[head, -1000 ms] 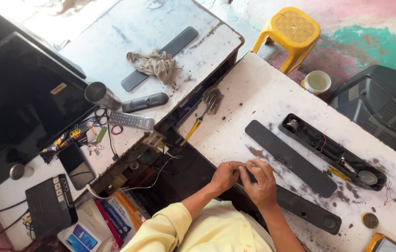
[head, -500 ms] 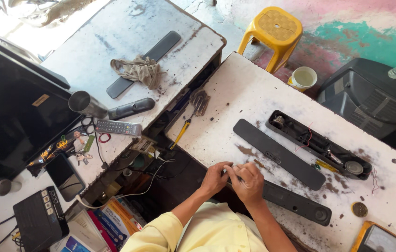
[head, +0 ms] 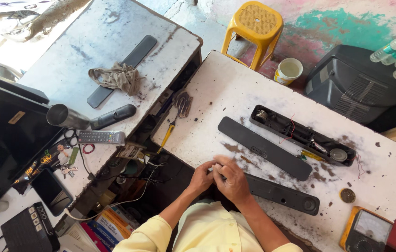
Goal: The person assembles a small circuit board into a speaker chassis, then uses a screwdriver to fasten screws into the speaker housing. The person handles the circuit board, speaker chassis, and screwdriver throughout the task.
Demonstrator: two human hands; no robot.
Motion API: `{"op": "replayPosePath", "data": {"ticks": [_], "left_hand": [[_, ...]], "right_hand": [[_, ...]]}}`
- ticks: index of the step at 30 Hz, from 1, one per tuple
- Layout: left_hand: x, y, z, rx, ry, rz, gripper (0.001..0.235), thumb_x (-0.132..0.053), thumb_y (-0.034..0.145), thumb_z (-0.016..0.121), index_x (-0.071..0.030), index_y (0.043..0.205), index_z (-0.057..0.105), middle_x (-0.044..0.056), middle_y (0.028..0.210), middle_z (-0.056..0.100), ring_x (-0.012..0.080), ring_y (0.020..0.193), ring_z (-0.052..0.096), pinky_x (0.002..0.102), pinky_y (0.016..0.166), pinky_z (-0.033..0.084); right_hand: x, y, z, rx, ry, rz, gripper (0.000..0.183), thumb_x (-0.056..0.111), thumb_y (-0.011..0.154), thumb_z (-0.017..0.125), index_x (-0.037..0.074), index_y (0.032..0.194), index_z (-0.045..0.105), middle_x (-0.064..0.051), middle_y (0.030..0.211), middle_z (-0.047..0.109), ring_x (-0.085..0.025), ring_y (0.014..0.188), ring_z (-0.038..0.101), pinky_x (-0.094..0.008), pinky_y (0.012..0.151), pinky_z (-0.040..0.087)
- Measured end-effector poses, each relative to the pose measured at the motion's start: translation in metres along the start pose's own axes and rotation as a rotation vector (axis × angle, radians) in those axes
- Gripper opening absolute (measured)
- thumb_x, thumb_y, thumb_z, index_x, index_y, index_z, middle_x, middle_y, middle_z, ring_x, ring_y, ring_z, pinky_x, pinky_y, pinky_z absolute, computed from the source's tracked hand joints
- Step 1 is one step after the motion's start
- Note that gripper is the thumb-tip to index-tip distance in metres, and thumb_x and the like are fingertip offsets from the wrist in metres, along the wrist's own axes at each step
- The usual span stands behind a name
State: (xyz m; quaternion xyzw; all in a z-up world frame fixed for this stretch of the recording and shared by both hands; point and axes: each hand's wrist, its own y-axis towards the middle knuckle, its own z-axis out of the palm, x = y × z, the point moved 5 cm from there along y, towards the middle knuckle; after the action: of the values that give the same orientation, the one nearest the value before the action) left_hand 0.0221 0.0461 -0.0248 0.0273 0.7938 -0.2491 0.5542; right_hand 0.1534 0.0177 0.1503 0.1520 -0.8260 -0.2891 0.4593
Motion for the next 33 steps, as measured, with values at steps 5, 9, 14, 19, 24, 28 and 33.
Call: {"op": "replayPosePath", "data": {"ticks": [5, 9, 14, 19, 24, 28, 33], "left_hand": [[-0.01, -0.003, 0.0, -0.089, 0.038, 0.145, 0.035, -0.007, 0.09, 0.058, -0.006, 0.123, 0.072, 0.011, 0.103, 0.076, 0.0134, 0.089, 0.071, 0.031, 0.081, 0.056], [-0.001, -0.004, 0.007, -0.001, -0.101, -0.024, 0.032, -0.009, 0.09, 0.059, -0.007, 0.119, 0.072, 0.014, 0.095, 0.078, 0.0205, 0.081, 0.07, 0.035, 0.076, 0.057], [-0.009, -0.005, 0.001, -0.126, 0.079, 0.146, 0.036, -0.009, 0.088, 0.061, -0.008, 0.123, 0.071, 0.016, 0.107, 0.076, 0.0276, 0.093, 0.073, 0.037, 0.082, 0.056], [-0.003, -0.006, 0.004, -0.085, 0.05, 0.007, 0.035, -0.015, 0.09, 0.062, -0.01, 0.124, 0.07, 0.016, 0.105, 0.076, 0.0283, 0.087, 0.073, 0.037, 0.08, 0.056], [-0.013, -0.008, -0.002, -0.089, 0.029, 0.059, 0.034, -0.017, 0.091, 0.064, -0.009, 0.124, 0.07, 0.016, 0.106, 0.076, 0.0261, 0.087, 0.072, 0.037, 0.08, 0.056], [-0.017, -0.011, -0.004, -0.054, 0.054, -0.007, 0.035, -0.018, 0.09, 0.066, -0.009, 0.124, 0.07, 0.015, 0.103, 0.076, 0.0251, 0.079, 0.069, 0.037, 0.076, 0.055], [-0.02, -0.011, -0.005, -0.051, 0.039, -0.017, 0.035, -0.018, 0.089, 0.069, -0.01, 0.123, 0.071, 0.014, 0.105, 0.076, 0.0237, 0.077, 0.069, 0.036, 0.076, 0.056]], "right_hand": [[-0.012, -0.001, -0.002, 0.101, -0.133, 0.139, 0.023, 0.011, 0.078, 0.09, 0.008, 0.085, 0.069, -0.006, 0.082, 0.063, -0.023, 0.069, 0.062, -0.037, 0.059, 0.05], [-0.01, -0.005, -0.005, 0.073, 0.012, 0.004, 0.019, 0.0, 0.086, 0.076, 0.005, 0.091, 0.059, -0.015, 0.115, 0.069, -0.029, 0.098, 0.07, -0.036, 0.078, 0.059], [-0.025, -0.007, 0.004, 0.166, -0.075, 0.165, 0.02, 0.01, 0.082, 0.088, 0.007, 0.085, 0.068, -0.008, 0.09, 0.068, -0.021, 0.076, 0.067, -0.033, 0.064, 0.055], [-0.016, -0.004, 0.0, 0.125, -0.007, 0.036, 0.02, 0.003, 0.082, 0.081, 0.003, 0.094, 0.065, -0.015, 0.107, 0.07, -0.029, 0.092, 0.071, -0.034, 0.072, 0.058], [-0.013, 0.005, 0.003, 0.116, -0.137, 0.089, 0.028, 0.012, 0.078, 0.093, 0.006, 0.078, 0.066, -0.008, 0.079, 0.063, -0.025, 0.069, 0.064, -0.037, 0.06, 0.052], [-0.004, 0.003, 0.003, 0.096, -0.034, -0.037, 0.016, 0.002, 0.083, 0.079, 0.002, 0.089, 0.064, -0.014, 0.102, 0.069, -0.027, 0.085, 0.071, -0.035, 0.069, 0.058], [-0.021, -0.001, 0.001, 0.084, -0.178, 0.227, 0.026, 0.013, 0.075, 0.091, 0.006, 0.073, 0.067, -0.009, 0.073, 0.059, -0.022, 0.059, 0.06, -0.035, 0.056, 0.05]]}}
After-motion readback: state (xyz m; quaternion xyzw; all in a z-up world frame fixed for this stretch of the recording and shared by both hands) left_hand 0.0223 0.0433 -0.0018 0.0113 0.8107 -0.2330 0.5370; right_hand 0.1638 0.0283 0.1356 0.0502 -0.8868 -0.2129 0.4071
